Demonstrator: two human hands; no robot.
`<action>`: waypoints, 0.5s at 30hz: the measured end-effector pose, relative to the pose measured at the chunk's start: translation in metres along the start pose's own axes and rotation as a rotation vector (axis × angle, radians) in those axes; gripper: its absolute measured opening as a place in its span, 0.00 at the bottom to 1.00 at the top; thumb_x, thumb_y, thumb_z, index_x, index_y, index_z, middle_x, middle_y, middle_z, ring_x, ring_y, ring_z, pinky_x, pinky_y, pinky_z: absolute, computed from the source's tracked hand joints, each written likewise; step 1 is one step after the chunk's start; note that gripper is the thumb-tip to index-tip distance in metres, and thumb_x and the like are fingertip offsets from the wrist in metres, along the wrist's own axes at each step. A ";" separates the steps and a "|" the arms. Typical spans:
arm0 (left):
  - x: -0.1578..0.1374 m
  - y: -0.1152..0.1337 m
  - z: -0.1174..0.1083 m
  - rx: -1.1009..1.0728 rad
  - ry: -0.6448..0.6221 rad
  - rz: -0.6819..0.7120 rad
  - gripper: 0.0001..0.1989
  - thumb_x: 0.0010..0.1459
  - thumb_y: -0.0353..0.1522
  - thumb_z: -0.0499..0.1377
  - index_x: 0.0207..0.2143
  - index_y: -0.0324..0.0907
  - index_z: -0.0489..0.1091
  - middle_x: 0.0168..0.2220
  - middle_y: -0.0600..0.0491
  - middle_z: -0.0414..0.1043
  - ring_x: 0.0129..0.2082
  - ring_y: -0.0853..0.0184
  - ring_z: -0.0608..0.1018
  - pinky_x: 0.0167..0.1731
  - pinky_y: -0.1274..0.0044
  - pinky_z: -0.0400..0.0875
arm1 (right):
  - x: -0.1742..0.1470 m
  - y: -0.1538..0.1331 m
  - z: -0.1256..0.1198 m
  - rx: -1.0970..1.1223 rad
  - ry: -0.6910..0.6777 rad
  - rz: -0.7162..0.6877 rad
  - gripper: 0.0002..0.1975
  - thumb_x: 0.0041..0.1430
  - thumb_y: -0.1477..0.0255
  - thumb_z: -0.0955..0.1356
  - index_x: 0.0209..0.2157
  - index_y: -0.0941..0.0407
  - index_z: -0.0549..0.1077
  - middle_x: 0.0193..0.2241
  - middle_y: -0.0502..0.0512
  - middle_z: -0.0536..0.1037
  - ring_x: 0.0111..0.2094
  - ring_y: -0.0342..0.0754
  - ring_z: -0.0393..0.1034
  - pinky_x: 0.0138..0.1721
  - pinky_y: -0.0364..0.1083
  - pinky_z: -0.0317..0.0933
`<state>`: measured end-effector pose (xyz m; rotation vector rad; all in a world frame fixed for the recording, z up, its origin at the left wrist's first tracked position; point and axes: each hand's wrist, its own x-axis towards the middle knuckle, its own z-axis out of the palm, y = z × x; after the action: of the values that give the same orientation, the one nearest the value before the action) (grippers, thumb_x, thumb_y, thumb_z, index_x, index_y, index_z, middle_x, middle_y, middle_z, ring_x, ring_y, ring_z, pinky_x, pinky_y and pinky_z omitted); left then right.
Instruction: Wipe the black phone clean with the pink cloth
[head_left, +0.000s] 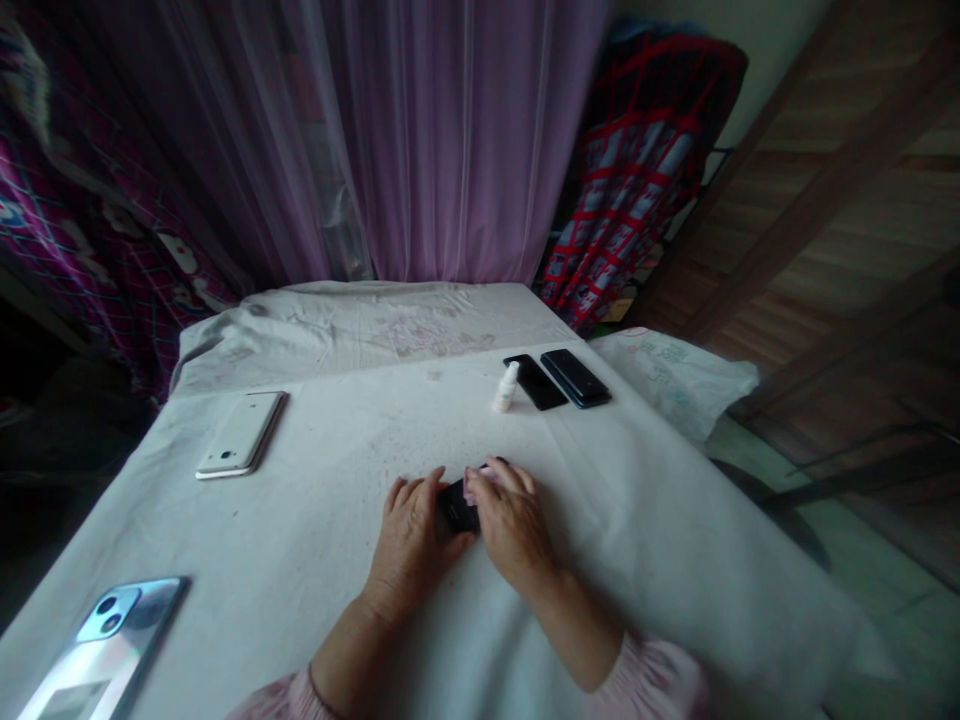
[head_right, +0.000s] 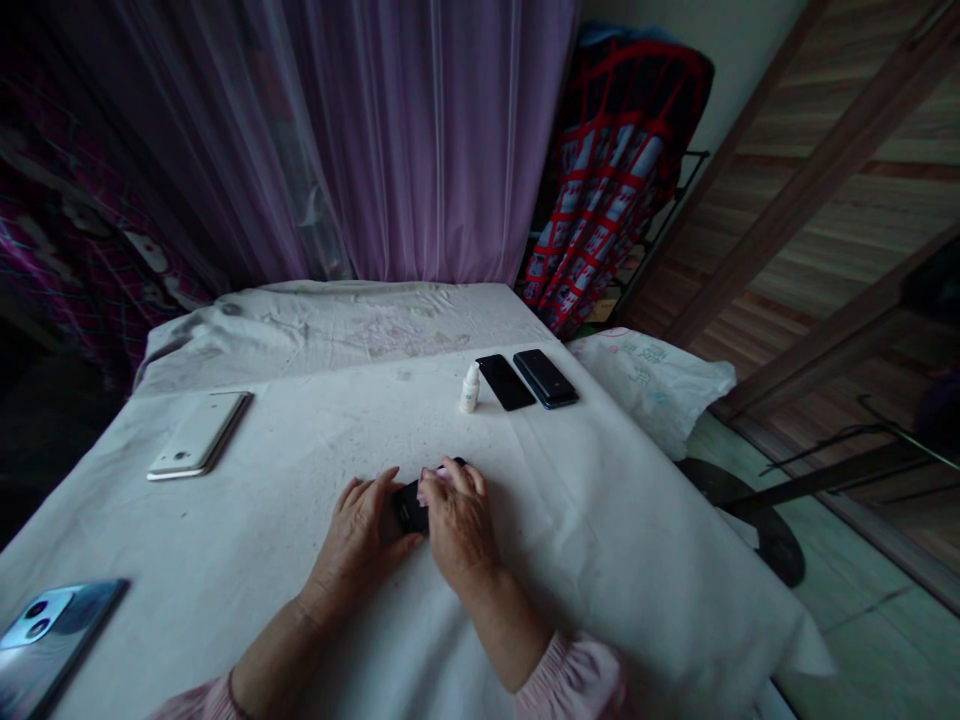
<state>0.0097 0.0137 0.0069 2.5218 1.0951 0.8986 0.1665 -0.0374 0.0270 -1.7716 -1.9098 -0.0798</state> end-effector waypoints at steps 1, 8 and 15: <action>0.000 0.000 0.000 -0.001 0.004 -0.001 0.37 0.49 0.36 0.66 0.58 0.42 0.54 0.44 0.46 0.76 0.46 0.53 0.77 0.54 0.54 0.60 | -0.001 -0.005 0.001 0.018 -0.017 -0.023 0.17 0.63 0.81 0.61 0.50 0.55 0.71 0.40 0.54 0.81 0.56 0.55 0.62 0.57 0.55 0.49; 0.002 0.000 -0.004 -0.014 -0.029 -0.021 0.40 0.46 0.35 0.69 0.58 0.44 0.53 0.46 0.46 0.76 0.47 0.51 0.76 0.54 0.53 0.60 | -0.004 0.016 -0.002 -0.049 0.049 0.104 0.13 0.64 0.79 0.61 0.46 0.53 0.73 0.40 0.54 0.81 0.54 0.55 0.65 0.54 0.55 0.51; 0.000 -0.001 -0.002 -0.010 -0.018 -0.014 0.42 0.45 0.34 0.69 0.58 0.44 0.52 0.47 0.47 0.76 0.47 0.52 0.75 0.54 0.53 0.60 | -0.004 0.011 0.000 -0.001 0.061 0.014 0.13 0.64 0.79 0.61 0.46 0.55 0.72 0.39 0.54 0.81 0.53 0.54 0.66 0.55 0.54 0.50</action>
<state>0.0081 0.0142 0.0077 2.5063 1.0985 0.8742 0.1765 -0.0395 0.0224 -1.7629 -1.8546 -0.1287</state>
